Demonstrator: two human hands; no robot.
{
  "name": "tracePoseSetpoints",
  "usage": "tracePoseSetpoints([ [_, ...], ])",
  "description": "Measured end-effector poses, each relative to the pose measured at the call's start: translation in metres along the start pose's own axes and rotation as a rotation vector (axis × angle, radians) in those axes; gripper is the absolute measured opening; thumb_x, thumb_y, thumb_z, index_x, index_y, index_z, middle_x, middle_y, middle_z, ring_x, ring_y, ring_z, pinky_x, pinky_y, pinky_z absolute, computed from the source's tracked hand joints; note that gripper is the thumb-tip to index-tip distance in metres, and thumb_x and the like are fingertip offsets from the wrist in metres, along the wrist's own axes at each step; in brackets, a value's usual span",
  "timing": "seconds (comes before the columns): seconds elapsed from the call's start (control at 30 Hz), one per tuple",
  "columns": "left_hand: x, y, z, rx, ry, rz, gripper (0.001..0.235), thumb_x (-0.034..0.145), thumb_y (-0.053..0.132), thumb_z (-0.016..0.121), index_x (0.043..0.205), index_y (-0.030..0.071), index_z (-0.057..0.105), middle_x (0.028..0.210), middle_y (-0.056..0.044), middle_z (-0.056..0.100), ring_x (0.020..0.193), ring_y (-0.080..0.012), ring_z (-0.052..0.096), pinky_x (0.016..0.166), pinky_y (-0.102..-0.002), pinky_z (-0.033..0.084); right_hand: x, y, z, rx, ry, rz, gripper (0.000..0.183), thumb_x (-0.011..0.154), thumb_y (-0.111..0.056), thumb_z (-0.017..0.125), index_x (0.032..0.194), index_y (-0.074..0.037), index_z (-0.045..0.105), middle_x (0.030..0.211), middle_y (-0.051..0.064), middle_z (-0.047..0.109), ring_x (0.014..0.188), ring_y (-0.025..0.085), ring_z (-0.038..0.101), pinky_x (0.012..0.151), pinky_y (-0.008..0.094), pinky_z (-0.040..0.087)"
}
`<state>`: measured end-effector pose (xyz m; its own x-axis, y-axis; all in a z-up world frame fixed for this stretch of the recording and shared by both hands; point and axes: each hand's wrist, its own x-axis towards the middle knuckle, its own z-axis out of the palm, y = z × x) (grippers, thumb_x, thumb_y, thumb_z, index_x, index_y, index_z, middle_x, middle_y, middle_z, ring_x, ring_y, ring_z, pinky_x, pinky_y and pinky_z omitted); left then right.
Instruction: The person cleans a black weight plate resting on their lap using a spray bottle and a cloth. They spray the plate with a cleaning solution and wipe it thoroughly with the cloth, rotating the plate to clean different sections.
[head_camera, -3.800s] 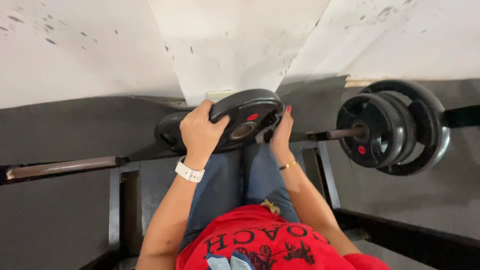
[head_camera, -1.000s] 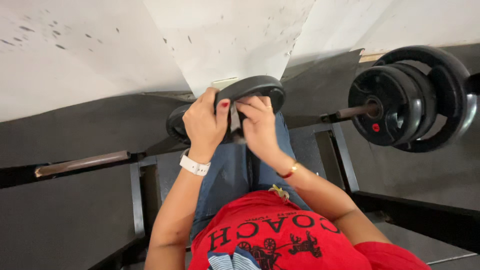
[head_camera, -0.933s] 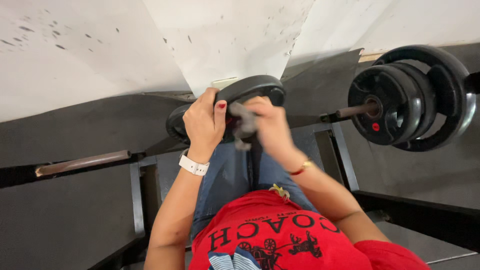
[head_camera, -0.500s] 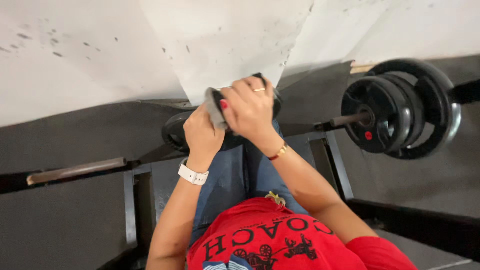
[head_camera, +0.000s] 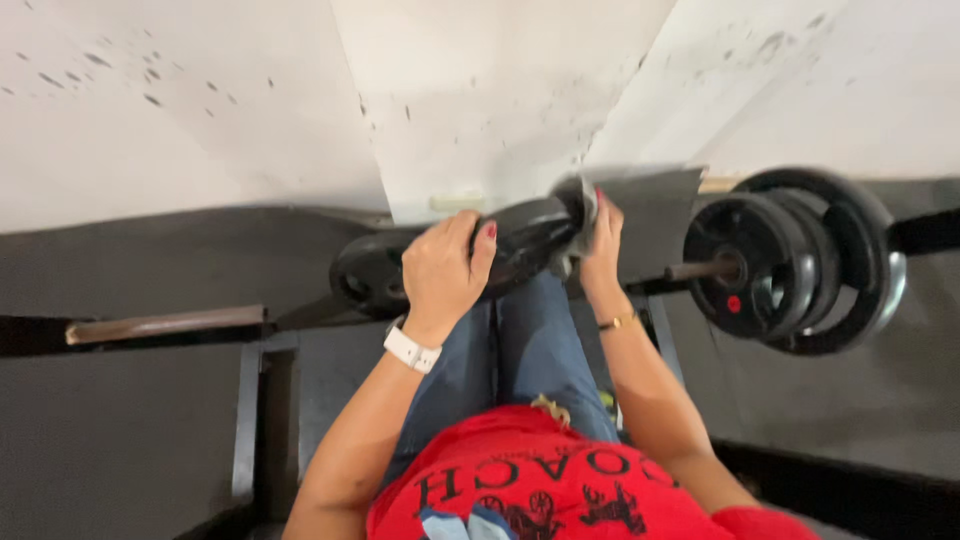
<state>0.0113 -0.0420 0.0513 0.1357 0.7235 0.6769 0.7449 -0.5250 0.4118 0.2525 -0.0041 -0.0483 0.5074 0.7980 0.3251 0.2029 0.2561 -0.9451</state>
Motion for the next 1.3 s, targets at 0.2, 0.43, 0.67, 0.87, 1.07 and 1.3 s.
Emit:
tracePoseSetpoints([
  [0.2,0.004,0.004,-0.004,0.019,-0.067,-0.008,0.042,0.104,0.049,0.045,0.101,0.014,0.068,0.074,-0.006,0.066,0.069,-0.0305,0.071,0.059,-0.038,0.056,0.000,-0.023,0.018,-0.138,-0.022,0.001,0.040,0.113,-0.024,0.048,0.123,0.009,0.068,0.117,0.031,0.068,0.118,0.039,0.064,0.108,0.052,0.042],
  [0.43,0.016,-0.001,-0.003,-0.040,-0.058,-0.040,0.036,0.104,0.044,0.049,0.094,0.013,0.066,0.068,-0.007,0.060,0.068,-0.0319,0.069,0.058,-0.039,0.054,0.016,-0.098,0.049,-0.514,-0.185,-0.711,0.013,0.086,-0.025,0.076,0.079,-0.018,0.068,0.070,0.000,0.061,0.073,0.027,0.064,0.074,0.039,0.052],
  [0.67,0.023,0.003,-0.004,-0.023,-0.078,-0.025,0.035,0.101,0.046,0.054,0.093,0.014,0.066,0.070,-0.010,0.062,0.070,-0.0341,0.070,0.058,-0.042,0.054,-0.001,-0.036,0.020,0.189,-0.020,0.423,0.057,0.100,-0.044,0.057,0.126,0.007,0.058,0.128,0.031,0.057,0.126,0.036,0.050,0.117,0.055,0.034],
  [0.87,0.014,0.000,0.004,-0.046,-0.048,-0.097,0.036,0.106,0.042,0.046,0.096,0.014,0.067,0.070,-0.006,0.062,0.068,-0.0311,0.069,0.059,-0.037,0.055,0.030,-0.043,0.022,-0.328,-0.209,-0.286,0.013,0.095,-0.018,0.070,0.085,-0.010,0.071,0.078,0.008,0.070,0.084,0.036,0.071,0.079,0.042,0.053],
  [1.07,0.012,-0.020,0.005,-0.069,-0.087,-0.067,0.031,0.107,0.039,0.043,0.099,0.018,0.064,0.073,-0.012,0.060,0.074,-0.0390,0.068,0.060,-0.045,0.053,0.016,-0.124,0.075,-0.600,-0.246,-0.925,0.025,0.092,-0.041,0.066,0.076,-0.023,0.062,0.073,-0.006,0.063,0.072,0.018,0.063,0.083,0.038,0.044],
  [1.3,0.015,-0.012,0.007,-0.064,-0.039,-0.002,0.040,0.107,0.045,0.048,0.101,0.012,0.069,0.069,-0.009,0.063,0.066,-0.0340,0.069,0.056,-0.040,0.054,0.016,0.007,-0.003,-0.027,-0.192,-0.272,0.018,0.102,-0.009,0.058,0.109,0.002,0.071,0.105,0.023,0.074,0.107,0.029,0.069,0.093,0.047,0.050],
])
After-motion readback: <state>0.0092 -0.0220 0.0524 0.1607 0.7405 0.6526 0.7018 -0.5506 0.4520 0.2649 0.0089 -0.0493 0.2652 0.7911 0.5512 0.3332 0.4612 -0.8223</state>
